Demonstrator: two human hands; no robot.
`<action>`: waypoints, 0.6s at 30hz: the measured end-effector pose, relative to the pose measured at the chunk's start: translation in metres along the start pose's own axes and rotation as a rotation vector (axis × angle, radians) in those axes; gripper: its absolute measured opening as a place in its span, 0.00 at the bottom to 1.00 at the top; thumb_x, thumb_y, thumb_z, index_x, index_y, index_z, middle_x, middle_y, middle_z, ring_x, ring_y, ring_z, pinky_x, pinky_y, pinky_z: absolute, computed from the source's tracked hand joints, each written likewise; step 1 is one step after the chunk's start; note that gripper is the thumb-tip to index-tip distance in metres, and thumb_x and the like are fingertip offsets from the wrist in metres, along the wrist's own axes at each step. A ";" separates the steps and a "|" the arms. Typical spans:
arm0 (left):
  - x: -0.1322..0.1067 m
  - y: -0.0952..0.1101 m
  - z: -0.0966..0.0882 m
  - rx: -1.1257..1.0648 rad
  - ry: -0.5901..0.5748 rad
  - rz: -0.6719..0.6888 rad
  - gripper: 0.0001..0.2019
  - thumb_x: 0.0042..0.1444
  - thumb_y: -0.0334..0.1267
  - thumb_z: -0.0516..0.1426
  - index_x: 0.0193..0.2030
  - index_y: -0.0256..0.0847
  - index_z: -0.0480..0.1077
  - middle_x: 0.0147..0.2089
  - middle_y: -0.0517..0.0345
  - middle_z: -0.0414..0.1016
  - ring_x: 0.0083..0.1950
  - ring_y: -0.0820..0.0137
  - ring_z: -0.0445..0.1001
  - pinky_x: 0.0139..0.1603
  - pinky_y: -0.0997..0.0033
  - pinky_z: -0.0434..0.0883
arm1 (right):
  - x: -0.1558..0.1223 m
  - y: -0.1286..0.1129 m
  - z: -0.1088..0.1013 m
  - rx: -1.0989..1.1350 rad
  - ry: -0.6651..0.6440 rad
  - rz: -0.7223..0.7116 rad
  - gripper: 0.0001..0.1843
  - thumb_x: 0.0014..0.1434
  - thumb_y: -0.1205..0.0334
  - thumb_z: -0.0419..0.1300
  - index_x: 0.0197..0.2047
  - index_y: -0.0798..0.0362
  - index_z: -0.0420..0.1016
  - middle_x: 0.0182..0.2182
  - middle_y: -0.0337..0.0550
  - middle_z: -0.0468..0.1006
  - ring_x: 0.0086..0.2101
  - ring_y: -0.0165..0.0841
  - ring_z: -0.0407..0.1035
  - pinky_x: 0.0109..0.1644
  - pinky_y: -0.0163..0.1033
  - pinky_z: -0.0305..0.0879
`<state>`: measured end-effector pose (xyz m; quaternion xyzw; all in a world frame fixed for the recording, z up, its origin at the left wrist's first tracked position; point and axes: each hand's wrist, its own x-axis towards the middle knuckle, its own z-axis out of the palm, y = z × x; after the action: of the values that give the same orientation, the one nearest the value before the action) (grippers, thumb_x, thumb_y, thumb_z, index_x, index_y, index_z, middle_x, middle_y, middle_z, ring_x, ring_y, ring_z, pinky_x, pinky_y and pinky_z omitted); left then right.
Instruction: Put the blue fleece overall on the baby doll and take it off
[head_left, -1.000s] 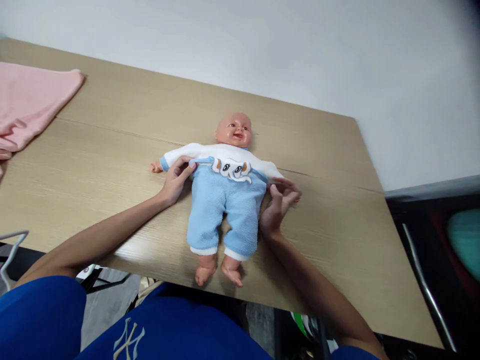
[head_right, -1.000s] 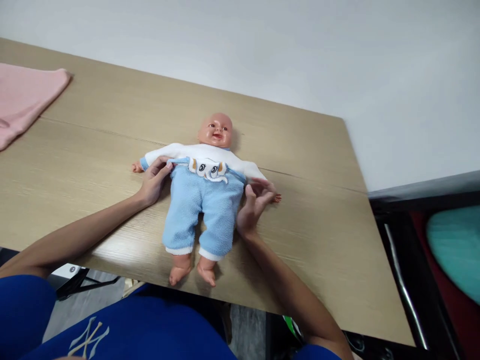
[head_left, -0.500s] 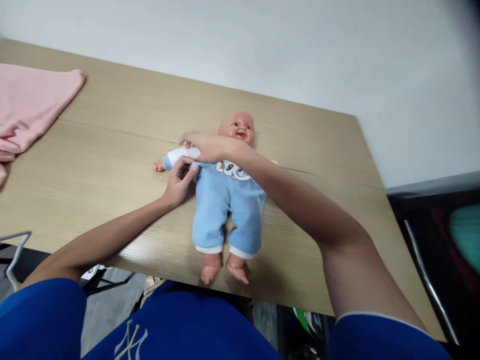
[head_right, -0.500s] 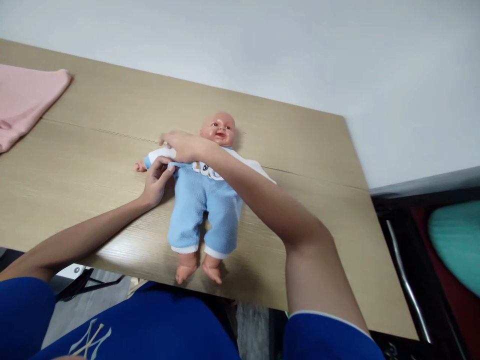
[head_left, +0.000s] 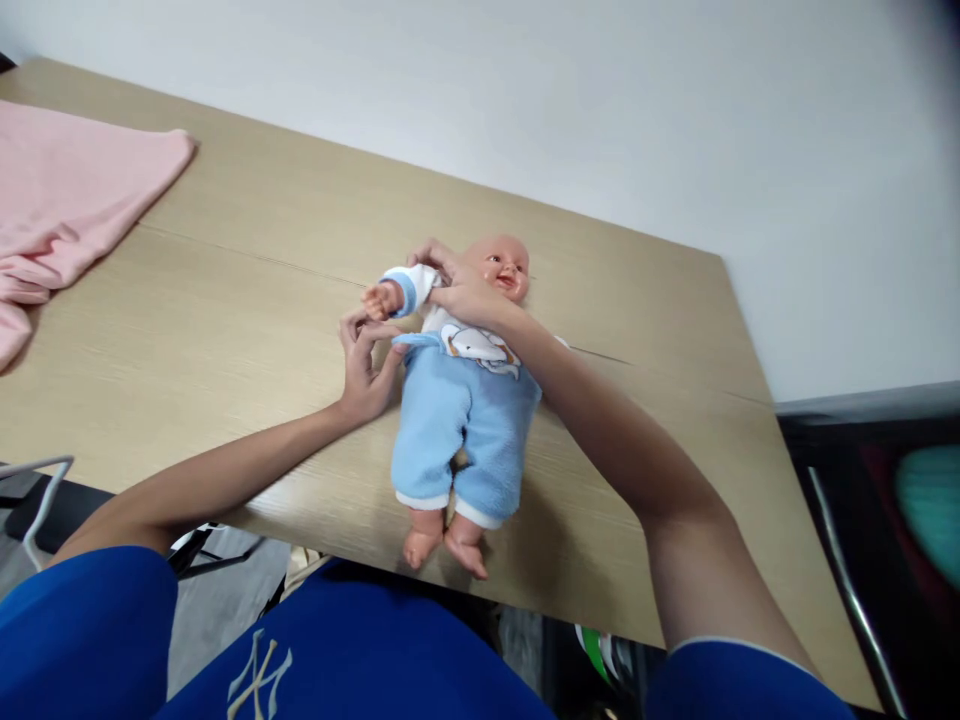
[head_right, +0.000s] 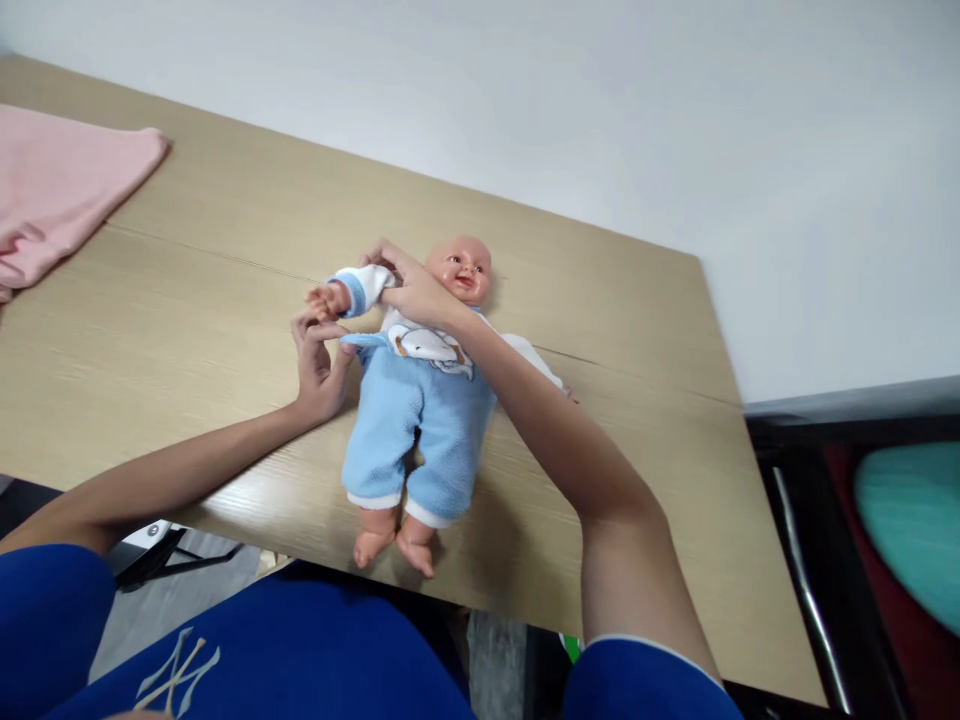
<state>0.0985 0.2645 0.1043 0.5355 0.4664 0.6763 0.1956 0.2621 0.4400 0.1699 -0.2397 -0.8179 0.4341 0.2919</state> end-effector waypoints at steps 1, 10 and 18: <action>-0.001 -0.001 0.000 -0.005 0.018 0.006 0.23 0.73 0.69 0.67 0.46 0.50 0.80 0.59 0.47 0.70 0.70 0.48 0.71 0.82 0.38 0.66 | -0.003 -0.001 -0.004 0.034 -0.019 0.002 0.24 0.57 0.65 0.68 0.57 0.45 0.81 0.55 0.44 0.86 0.56 0.44 0.78 0.66 0.50 0.76; 0.000 0.004 0.008 -0.200 0.070 0.057 0.23 0.76 0.69 0.63 0.50 0.51 0.71 0.66 0.47 0.73 0.73 0.52 0.72 0.81 0.40 0.68 | -0.065 -0.062 -0.023 -0.109 -0.028 -0.024 0.17 0.75 0.45 0.67 0.60 0.42 0.88 0.60 0.48 0.89 0.61 0.49 0.79 0.74 0.58 0.70; 0.014 -0.001 0.010 -0.229 0.121 -0.249 0.27 0.74 0.73 0.65 0.48 0.50 0.70 0.42 0.58 0.71 0.44 0.63 0.72 0.54 0.61 0.75 | -0.091 -0.078 0.002 -0.234 0.001 0.084 0.23 0.68 0.37 0.77 0.41 0.47 0.81 0.40 0.43 0.83 0.43 0.43 0.72 0.55 0.47 0.67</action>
<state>0.1021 0.2801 0.1108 0.4062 0.4599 0.7266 0.3091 0.3144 0.3403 0.2111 -0.3065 -0.8520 0.3476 0.2436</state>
